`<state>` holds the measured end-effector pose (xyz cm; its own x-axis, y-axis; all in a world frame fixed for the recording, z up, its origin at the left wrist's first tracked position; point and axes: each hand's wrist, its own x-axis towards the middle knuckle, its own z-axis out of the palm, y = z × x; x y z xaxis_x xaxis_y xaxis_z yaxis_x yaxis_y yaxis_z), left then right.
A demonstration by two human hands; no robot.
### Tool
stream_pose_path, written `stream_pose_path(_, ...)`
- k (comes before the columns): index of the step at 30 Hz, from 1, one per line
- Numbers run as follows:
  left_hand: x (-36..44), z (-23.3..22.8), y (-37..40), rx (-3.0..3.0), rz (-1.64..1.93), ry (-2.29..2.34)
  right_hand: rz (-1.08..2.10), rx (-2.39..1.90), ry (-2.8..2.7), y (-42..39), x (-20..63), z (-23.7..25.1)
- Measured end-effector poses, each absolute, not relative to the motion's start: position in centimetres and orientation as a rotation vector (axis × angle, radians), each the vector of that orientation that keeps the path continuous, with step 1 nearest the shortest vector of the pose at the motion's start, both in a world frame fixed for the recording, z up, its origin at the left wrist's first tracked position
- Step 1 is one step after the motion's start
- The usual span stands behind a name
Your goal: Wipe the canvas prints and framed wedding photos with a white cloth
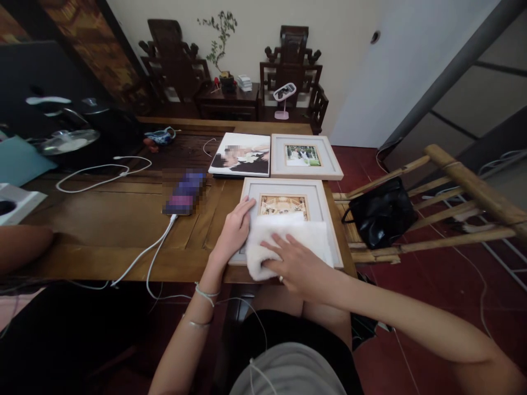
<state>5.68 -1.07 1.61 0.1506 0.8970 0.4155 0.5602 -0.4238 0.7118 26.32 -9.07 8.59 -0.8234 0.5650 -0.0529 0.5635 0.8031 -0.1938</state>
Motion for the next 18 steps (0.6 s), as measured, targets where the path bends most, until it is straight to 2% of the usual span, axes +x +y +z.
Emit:
stream_pose_path(4, 5.9, 2.1, -1.5, 1.977, 1.186, 1.358, 0.153, -1.080, -2.916, -4.6, 25.0, 7.0)
stream_pose_path(10, 5.7, 1.9, -1.8, 1.955, 1.192, 1.320, 0.006, -1.240, -2.825, 1.7, 23.0, 7.2)
stream_pose_path(15, 5.4, 1.8, -1.8, 1.949, 1.221, 1.276, 0.026, -1.137, -2.903, -1.0, 21.7, 7.0)
stream_pose_path(18, 5.3, 2.1, -2.0, 1.913, 1.181, 1.226, 0.150, -1.038, -2.991, -4.4, 22.0, 7.7)
